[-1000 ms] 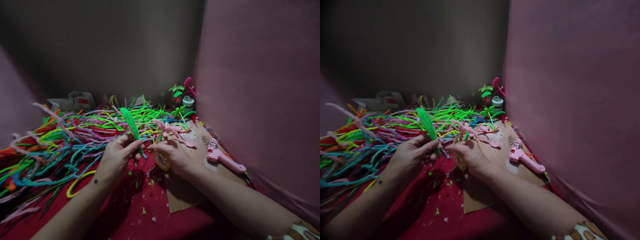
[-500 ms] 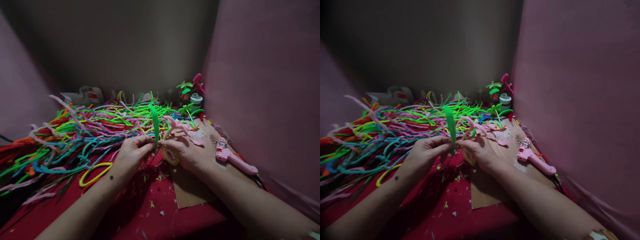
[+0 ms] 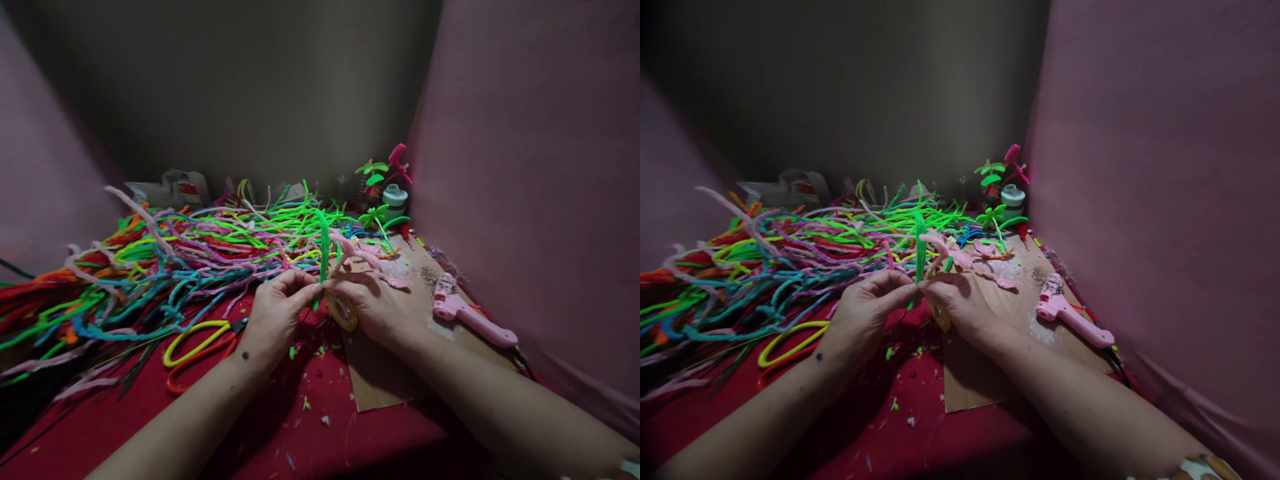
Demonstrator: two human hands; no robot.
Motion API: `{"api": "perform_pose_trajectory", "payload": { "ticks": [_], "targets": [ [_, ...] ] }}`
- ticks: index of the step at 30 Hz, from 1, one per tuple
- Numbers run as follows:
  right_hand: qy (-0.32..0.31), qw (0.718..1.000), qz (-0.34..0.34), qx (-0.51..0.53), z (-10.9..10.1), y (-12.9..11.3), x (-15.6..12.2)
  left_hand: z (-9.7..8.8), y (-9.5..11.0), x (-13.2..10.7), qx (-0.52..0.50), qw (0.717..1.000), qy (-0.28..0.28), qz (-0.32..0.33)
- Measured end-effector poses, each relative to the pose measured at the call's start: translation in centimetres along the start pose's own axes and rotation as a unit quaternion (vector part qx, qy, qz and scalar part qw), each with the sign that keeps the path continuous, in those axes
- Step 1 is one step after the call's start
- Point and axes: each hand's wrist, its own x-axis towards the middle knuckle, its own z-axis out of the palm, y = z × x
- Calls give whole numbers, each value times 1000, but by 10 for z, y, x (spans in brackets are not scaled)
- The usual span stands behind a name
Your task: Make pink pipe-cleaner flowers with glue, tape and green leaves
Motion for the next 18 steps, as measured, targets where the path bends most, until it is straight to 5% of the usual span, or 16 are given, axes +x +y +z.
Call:
{"api": "perform_pose_trajectory", "payload": {
  "ticks": [7, 12, 18],
  "targets": [
    [-78, 992, 45, 88, 0, 11, 3, 5, 1, -6, -58, 998, -25, -29],
    [-32, 998, -6, 47, -4, 19, 8, 2, -8, -6, 51, 994, -25, 91],
    [-11, 1000, -23, -11, -1, 9, 7, -1, -21, -5, 210, 956, 3, 204]
  ]
}}
